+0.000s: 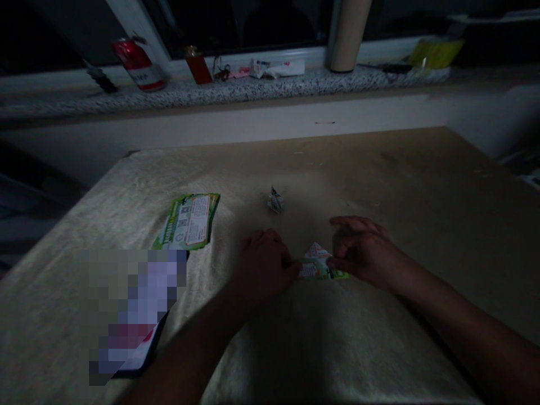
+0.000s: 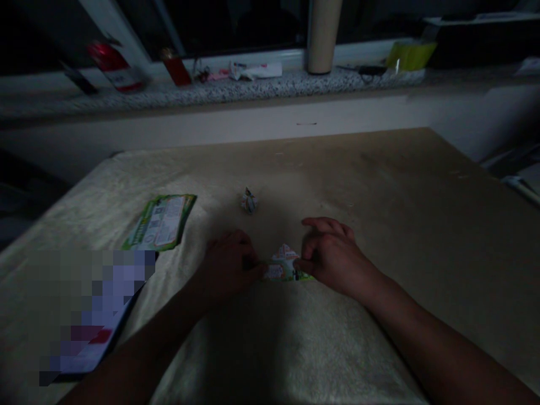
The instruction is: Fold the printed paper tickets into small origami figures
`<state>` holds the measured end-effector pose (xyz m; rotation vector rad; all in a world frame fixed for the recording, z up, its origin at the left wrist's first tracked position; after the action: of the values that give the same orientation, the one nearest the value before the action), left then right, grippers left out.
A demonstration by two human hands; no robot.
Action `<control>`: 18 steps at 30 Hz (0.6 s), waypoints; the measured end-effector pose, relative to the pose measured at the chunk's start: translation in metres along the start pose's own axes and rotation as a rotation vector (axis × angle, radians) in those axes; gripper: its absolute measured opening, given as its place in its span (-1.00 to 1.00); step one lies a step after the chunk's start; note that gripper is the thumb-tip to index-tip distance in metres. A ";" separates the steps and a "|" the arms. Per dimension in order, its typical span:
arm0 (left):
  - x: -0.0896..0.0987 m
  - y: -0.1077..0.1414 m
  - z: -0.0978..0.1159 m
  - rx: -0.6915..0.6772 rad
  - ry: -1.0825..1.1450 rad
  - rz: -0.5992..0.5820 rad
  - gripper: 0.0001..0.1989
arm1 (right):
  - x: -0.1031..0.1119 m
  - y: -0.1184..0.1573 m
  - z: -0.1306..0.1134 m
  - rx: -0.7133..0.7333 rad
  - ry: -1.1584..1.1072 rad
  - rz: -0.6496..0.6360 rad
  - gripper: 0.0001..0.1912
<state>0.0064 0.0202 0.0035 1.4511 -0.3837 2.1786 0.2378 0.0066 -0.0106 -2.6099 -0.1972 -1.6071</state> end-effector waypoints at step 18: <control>0.001 0.004 -0.007 -0.049 0.095 0.049 -0.87 | 0.015 -0.009 0.024 0.152 -0.170 -0.140 -0.84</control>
<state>-0.0019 0.0202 0.0015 1.3192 -0.4399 2.2515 0.2644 0.0200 -0.0078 -2.6650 -0.5015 -1.3458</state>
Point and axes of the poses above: each hand's wrist, its own y-axis away from the middle knuckle, its own x-axis out of the back of the hand, z = x × y, the point moved 2 cm from there along -y, towards the middle knuckle, and after that the axes turned 11 degrees about -x, right-handed, at the moved point
